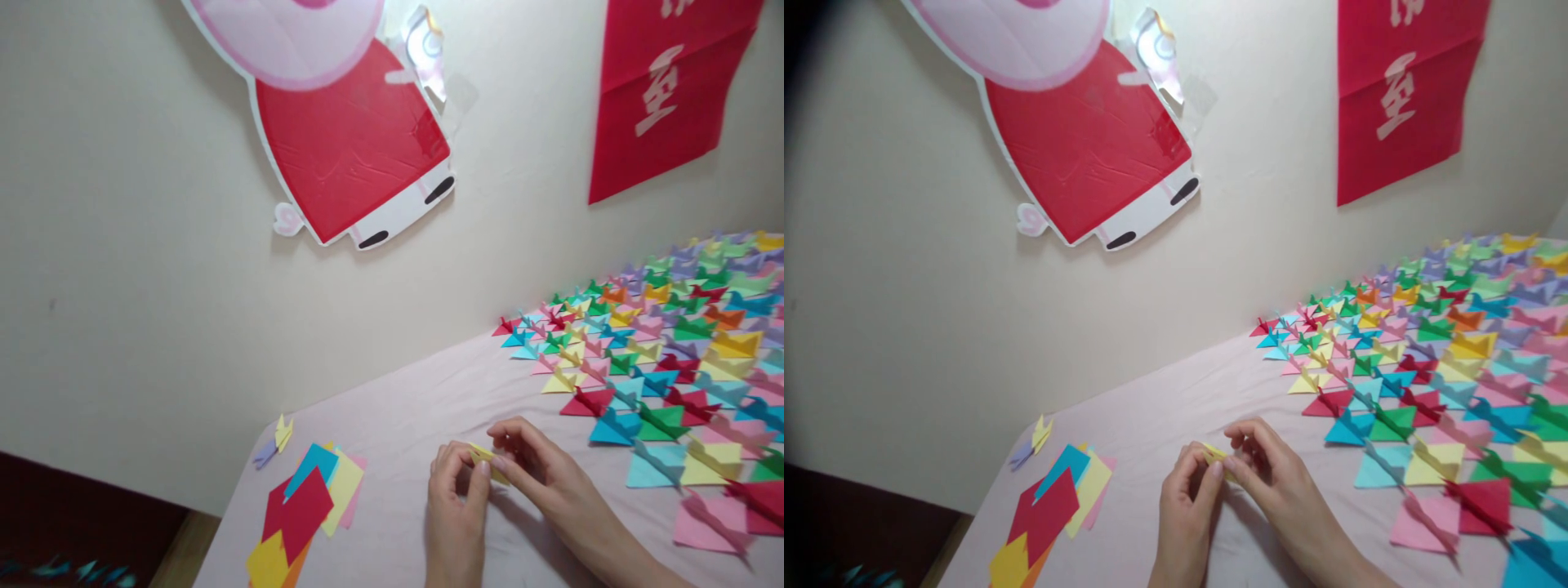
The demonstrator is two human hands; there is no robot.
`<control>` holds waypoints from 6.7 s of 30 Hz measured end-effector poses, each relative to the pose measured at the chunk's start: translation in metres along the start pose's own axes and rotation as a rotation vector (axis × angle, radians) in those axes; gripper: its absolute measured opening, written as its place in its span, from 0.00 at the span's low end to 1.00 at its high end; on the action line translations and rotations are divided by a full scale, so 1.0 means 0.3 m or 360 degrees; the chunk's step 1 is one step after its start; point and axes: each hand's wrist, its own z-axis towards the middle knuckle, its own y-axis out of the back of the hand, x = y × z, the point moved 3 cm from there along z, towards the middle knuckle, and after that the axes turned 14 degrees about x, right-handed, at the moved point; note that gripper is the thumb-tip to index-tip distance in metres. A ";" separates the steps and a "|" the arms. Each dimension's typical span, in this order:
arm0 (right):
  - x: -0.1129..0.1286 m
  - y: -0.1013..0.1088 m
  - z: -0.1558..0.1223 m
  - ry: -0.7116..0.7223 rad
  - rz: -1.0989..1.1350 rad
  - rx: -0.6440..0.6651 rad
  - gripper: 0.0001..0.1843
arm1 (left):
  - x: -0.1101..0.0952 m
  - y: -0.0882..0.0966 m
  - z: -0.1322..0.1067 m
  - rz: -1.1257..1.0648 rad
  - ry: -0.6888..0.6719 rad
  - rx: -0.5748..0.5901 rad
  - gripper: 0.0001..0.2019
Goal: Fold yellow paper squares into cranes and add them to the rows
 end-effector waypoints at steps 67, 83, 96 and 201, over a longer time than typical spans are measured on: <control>0.045 0.002 -0.004 0.0069 -0.0103 0.0085 0.13 | -0.015 0.011 0.007 0.0042 -0.0064 -0.0048 0.06; 0.024 0.008 -0.002 0.0151 -0.0038 0.0068 0.12 | -0.004 0.015 0.013 -0.0115 -0.0094 -0.0081 0.08; 0.019 0.011 -0.001 0.0141 -0.0063 0.0102 0.13 | -0.008 0.016 0.011 -0.0086 -0.0090 -0.0096 0.09; -0.010 0.013 -0.009 0.0195 -0.1343 0.0380 0.10 | -0.100 0.015 -0.157 0.1504 -0.0322 0.0546 0.12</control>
